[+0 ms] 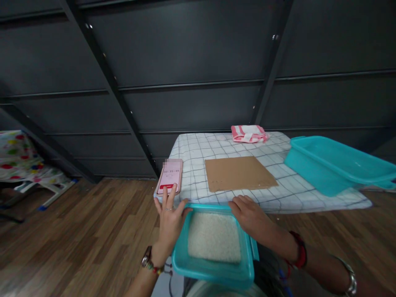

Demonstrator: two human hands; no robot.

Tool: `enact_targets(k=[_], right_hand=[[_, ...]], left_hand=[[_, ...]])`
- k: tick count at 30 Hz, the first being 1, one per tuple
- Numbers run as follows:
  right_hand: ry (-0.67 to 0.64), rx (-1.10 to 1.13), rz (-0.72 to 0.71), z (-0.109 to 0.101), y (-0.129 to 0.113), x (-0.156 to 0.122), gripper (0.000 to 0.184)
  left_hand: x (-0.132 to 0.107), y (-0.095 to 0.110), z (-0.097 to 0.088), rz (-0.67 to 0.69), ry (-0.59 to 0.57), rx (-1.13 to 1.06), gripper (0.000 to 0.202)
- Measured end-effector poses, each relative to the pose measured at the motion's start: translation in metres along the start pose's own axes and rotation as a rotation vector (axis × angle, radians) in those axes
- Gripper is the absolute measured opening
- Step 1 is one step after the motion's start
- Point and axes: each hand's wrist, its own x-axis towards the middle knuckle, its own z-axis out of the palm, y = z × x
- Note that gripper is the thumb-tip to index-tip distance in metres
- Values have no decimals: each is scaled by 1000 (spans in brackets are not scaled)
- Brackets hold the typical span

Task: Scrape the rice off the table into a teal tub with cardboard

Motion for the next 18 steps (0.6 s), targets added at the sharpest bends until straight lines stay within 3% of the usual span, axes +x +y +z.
enact_targets(k=[5,8,11,18], right_hand=[[31,-3,6,2,2,-2,22],[35,6,5,3,5,-4,21],[29,27,-2,3,9,-6,21],[0,112,-11,1,15,-8,20]], left_hand=[[-1,-7,-3,210,-36,-95,31],[-2,-8,-5,276,-27,-137,30],[0,-6,-8,267,-30,-162,16],[1,-2,-14,141,14,-124,12]])
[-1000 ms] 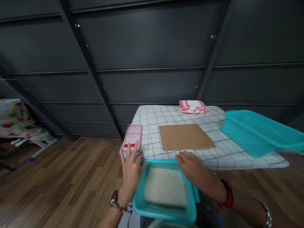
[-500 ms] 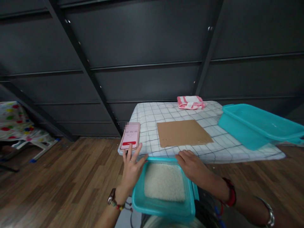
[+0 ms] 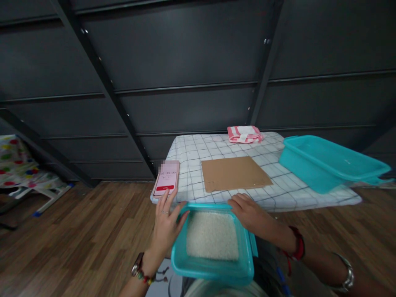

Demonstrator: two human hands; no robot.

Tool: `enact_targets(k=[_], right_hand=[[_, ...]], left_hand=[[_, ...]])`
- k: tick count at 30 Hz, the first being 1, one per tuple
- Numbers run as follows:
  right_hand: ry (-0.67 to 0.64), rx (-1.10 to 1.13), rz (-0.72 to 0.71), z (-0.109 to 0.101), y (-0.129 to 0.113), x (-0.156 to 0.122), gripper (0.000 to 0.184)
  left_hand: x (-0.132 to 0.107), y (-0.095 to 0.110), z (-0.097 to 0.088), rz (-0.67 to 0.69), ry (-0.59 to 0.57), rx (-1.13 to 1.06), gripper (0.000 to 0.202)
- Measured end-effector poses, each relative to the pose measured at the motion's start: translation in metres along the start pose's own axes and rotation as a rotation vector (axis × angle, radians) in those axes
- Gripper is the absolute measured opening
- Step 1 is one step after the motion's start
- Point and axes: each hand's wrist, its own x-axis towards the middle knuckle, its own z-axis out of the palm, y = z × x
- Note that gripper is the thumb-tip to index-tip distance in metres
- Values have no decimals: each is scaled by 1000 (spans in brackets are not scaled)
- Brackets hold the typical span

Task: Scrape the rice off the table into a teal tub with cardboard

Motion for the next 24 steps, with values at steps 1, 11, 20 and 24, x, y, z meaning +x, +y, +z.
enact_targets(k=[1,11,20,24], right_hand=[[-4,7,4,0,0,-1,19],[16,-63,58,-15,1,-2,21],[-110,-150,78,-105,53,35,16],[-135,-225,99,-121,92,58,19]], left_hand=[[-2,0,-1,-34,-14,9,16],[-1,20,-23,-143,-119,128,20],[87,31,-62,48,-111,202,21],[144,27,-44,23,-218,168,19]])
